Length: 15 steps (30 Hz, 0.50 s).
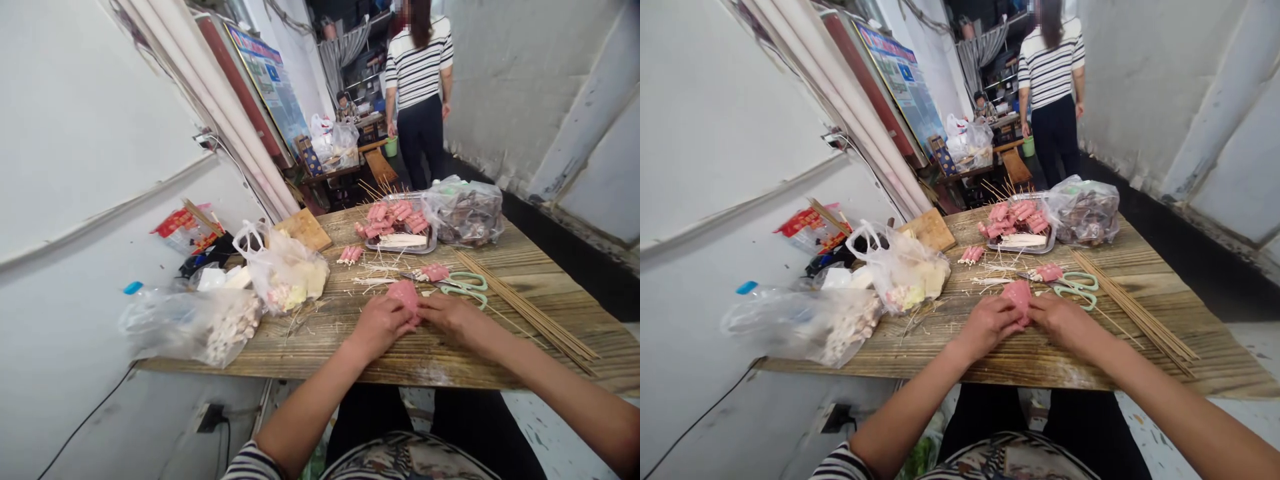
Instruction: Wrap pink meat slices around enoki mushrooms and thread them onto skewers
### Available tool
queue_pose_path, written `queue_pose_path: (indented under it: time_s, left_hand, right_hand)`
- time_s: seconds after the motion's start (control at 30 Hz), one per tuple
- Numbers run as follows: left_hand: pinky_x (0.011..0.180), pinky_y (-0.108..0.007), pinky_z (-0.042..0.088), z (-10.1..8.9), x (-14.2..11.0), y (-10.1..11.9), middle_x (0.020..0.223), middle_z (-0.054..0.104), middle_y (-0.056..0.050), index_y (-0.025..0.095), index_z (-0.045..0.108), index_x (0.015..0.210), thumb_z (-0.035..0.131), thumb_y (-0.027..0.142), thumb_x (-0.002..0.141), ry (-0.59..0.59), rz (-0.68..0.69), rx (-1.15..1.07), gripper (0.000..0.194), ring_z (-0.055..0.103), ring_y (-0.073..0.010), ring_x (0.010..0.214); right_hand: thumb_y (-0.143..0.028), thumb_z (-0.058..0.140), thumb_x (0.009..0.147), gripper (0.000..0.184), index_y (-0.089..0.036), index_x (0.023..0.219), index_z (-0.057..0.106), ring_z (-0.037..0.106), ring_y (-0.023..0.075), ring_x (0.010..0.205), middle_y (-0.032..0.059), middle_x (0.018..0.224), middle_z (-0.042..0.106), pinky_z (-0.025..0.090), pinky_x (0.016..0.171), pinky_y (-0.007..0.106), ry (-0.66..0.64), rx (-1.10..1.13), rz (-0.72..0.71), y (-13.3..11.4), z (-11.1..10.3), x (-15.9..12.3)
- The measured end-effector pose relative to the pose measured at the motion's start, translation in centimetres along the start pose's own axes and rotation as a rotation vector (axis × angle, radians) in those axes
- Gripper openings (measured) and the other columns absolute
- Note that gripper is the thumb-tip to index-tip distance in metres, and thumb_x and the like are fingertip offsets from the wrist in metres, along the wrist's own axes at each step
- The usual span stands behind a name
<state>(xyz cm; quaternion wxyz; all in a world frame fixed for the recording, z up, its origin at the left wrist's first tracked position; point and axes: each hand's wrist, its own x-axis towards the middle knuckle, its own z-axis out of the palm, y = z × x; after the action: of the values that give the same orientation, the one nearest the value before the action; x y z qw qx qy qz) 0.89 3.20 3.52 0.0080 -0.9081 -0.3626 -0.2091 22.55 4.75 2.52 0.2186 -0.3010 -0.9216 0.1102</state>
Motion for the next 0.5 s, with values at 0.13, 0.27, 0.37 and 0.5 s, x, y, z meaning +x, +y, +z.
queue_pose_path:
  time_s: [0.13,0.27,0.37,0.5]
  left_hand:
    - [0.072,-0.028,0.045,0.3,0.1,-0.2,0.084,0.070,-0.006,0.023,0.074,0.095,0.055,0.042,0.092,0.032,-0.028,-0.018,0.027,0.062,-0.0160,0.079]
    - [0.079,-0.031,0.048,0.4,0.2,0.1,0.091,0.073,-0.006,0.025,0.074,0.098,0.057,0.033,0.092,0.079,-0.075,-0.113,0.020,0.065,-0.0173,0.087]
    - [0.081,-0.031,0.051,-0.3,0.6,-0.3,0.091,0.076,-0.005,0.023,0.075,0.096,0.058,0.028,0.091,0.156,-0.191,-0.297,0.019,0.068,-0.0168,0.083]
    - [0.073,-0.027,0.055,-2.5,1.1,-2.8,0.089,0.077,-0.004,0.020,0.076,0.093,0.064,0.024,0.086,0.288,-0.437,-0.538,0.015,0.070,-0.0168,0.078]
  right_hand:
    - [-0.022,0.045,0.091,0.029,-0.024,0.097,0.073,0.063,0.0177,0.089,0.0064,0.103,0.069,0.049,0.079,0.028,-0.089,0.166,0.045,0.3,-0.9,0.8]
    - [-0.028,0.040,0.094,0.033,-0.024,0.099,0.072,0.064,0.0175,0.092,0.0065,0.108,0.069,0.049,0.078,0.027,-0.115,0.225,0.043,0.7,-1.4,1.6]
    - [-0.031,0.037,0.096,0.034,-0.021,0.098,0.070,0.063,0.0173,0.085,0.0068,0.098,0.070,0.047,0.076,0.028,-0.082,0.198,0.097,0.7,-1.8,2.8]
    - [-0.027,0.041,0.092,0.029,-0.018,0.092,0.069,0.061,0.0181,0.079,0.0074,0.089,0.070,0.043,0.073,0.027,-0.008,0.081,0.170,0.1,-2.9,6.6]
